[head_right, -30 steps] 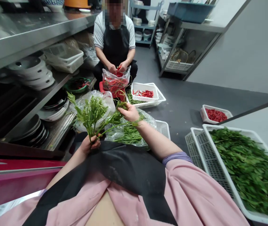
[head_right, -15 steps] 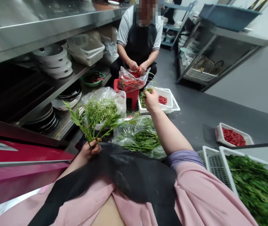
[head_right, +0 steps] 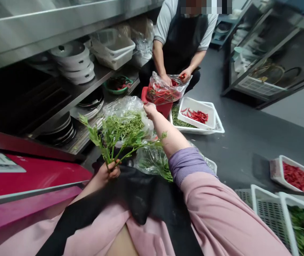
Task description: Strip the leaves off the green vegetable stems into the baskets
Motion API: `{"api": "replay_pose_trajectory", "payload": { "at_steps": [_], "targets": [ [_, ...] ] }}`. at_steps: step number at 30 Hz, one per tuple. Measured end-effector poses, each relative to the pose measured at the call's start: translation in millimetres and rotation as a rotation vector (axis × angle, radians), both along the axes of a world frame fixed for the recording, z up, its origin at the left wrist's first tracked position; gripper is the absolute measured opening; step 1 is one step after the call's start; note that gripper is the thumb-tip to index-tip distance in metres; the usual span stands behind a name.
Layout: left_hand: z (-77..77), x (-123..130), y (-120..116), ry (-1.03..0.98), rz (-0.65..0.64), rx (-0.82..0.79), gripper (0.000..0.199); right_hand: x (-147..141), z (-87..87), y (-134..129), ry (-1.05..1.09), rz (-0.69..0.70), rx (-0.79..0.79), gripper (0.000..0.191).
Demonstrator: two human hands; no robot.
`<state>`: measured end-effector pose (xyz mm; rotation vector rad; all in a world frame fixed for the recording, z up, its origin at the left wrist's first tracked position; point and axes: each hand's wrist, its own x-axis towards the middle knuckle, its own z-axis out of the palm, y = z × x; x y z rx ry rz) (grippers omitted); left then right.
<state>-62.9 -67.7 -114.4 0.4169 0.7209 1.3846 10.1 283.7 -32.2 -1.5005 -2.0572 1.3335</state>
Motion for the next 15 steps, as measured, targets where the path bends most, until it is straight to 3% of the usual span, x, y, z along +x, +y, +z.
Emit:
{"api": "replay_pose_trajectory", "payload": {
  "at_steps": [2,5,10,15],
  "targets": [
    [2.7,2.2,2.3,0.019,-0.026,-0.024,0.034,10.5,4.6,-7.1,-0.079,-0.016,0.078,0.020],
    [6.7,5.6,5.2,0.061,-0.093,-0.031,0.038,34.9,21.5,-31.8,0.066,0.079,0.163,0.022],
    [14.6,12.5,10.8,0.100,-0.270,0.051,0.044,93.4,50.7,-88.7,0.405,0.344,-0.236,0.034],
    [24.7,28.3,18.8,0.143,-0.405,0.109,0.049,138.1,57.8,-137.6,0.448,0.352,-0.409,0.039]
  ]
}}
